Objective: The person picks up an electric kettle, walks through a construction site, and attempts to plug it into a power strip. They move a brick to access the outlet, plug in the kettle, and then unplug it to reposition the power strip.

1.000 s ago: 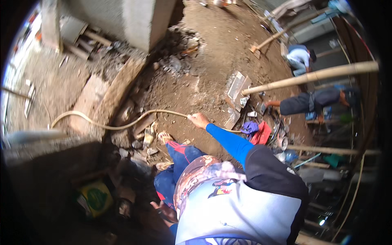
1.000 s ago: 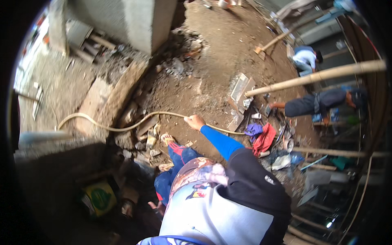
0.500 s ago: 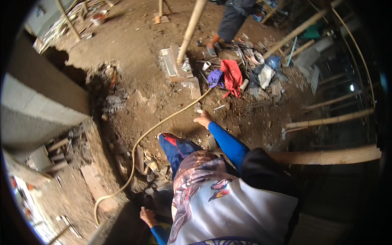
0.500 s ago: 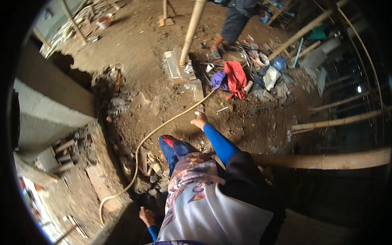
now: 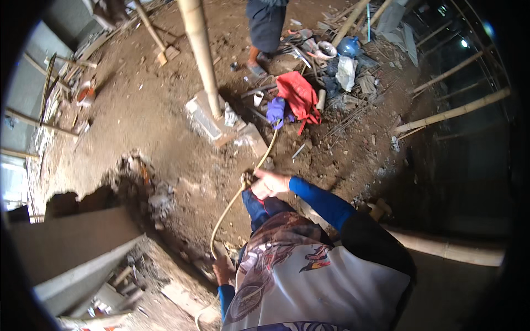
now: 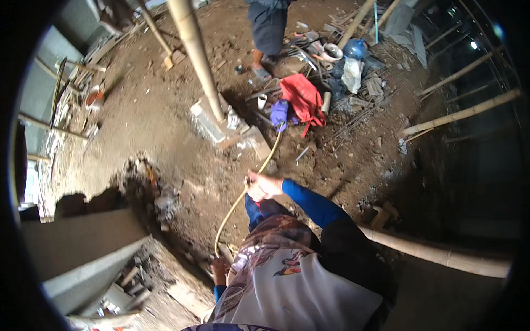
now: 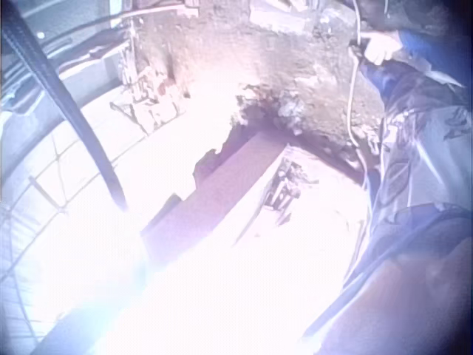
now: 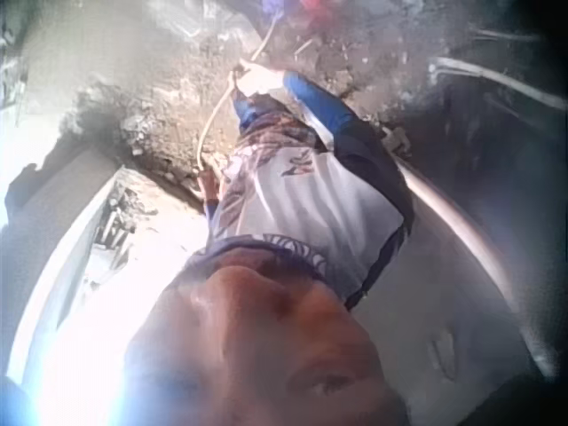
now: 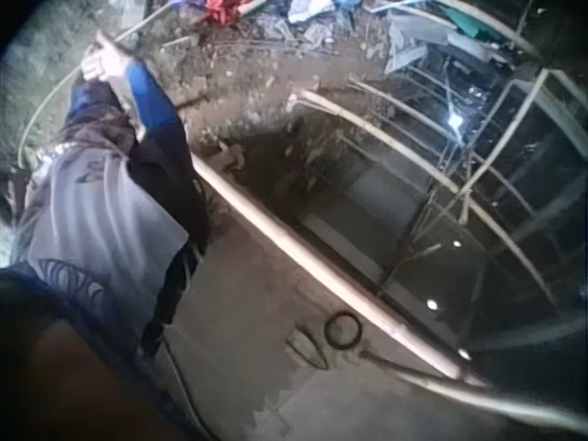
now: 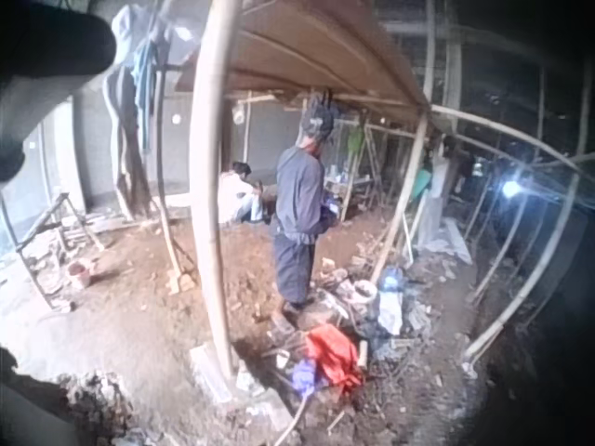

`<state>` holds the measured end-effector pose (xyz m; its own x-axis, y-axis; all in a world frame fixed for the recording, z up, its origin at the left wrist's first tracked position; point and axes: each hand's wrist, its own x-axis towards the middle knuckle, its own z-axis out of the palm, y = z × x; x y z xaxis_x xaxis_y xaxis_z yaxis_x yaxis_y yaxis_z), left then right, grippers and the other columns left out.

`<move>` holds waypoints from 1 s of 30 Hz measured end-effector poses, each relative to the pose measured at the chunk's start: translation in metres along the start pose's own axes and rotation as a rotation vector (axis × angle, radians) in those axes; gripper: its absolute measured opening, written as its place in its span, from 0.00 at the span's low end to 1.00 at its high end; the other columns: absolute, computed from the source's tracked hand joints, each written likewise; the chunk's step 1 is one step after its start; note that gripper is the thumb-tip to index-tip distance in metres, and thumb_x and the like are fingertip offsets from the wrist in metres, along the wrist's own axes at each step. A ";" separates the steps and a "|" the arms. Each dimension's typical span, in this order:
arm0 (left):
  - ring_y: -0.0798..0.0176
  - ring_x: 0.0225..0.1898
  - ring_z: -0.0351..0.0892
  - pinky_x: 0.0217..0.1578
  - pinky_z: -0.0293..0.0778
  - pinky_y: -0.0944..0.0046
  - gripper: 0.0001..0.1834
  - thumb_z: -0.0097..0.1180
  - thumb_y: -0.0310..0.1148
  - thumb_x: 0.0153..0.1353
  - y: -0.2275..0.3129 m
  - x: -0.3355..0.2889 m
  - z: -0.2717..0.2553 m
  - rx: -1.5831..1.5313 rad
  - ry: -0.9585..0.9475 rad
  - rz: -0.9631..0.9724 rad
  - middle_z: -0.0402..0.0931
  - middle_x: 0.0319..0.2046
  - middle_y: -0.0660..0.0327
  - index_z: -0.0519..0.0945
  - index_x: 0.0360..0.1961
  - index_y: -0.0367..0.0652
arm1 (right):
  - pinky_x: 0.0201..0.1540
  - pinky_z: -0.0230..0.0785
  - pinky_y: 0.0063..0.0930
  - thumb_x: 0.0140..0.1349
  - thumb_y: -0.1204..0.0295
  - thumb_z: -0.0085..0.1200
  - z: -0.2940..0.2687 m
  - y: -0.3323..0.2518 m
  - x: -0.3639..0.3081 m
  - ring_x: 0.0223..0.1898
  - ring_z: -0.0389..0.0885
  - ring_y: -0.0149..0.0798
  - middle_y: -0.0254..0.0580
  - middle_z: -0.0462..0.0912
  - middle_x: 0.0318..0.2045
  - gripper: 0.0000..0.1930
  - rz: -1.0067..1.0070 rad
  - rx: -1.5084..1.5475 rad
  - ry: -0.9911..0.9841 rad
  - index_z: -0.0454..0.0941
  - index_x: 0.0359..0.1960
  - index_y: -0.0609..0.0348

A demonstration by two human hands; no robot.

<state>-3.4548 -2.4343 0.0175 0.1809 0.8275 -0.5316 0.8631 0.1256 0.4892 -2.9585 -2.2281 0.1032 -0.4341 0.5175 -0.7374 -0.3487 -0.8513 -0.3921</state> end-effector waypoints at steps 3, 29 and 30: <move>0.62 0.26 0.82 0.26 0.77 0.57 0.15 0.63 0.40 0.64 0.055 0.123 -0.102 0.136 0.182 -0.109 0.82 0.28 0.55 0.85 0.45 0.41 | 0.24 0.63 0.21 0.72 0.34 0.38 -0.048 -0.178 -0.009 0.31 0.81 0.28 0.29 0.82 0.33 0.29 -0.463 -0.159 0.268 0.77 0.43 0.46; 0.37 0.70 0.64 0.69 0.61 0.37 0.59 0.68 0.61 0.58 0.644 0.400 -0.509 -0.360 0.673 0.936 0.59 0.72 0.35 0.53 0.76 0.33 | 0.53 0.78 0.44 0.72 0.42 0.45 -0.242 -0.480 -0.074 0.49 0.85 0.44 0.46 0.82 0.54 0.34 -1.042 0.657 0.809 0.70 0.65 0.58; 0.39 0.69 0.66 0.69 0.63 0.38 0.59 0.69 0.60 0.58 0.663 0.406 -0.516 -0.326 0.714 0.928 0.59 0.71 0.36 0.52 0.76 0.34 | 0.52 0.78 0.44 0.71 0.42 0.47 -0.255 -0.481 -0.078 0.48 0.85 0.44 0.46 0.82 0.53 0.33 -1.038 0.667 0.816 0.70 0.63 0.58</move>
<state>-3.0524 -1.7327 0.4822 0.2783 0.7783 0.5628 0.3660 -0.6277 0.6871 -2.5450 -1.8812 0.2086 0.7397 0.4728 -0.4788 -0.6110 0.1738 -0.7723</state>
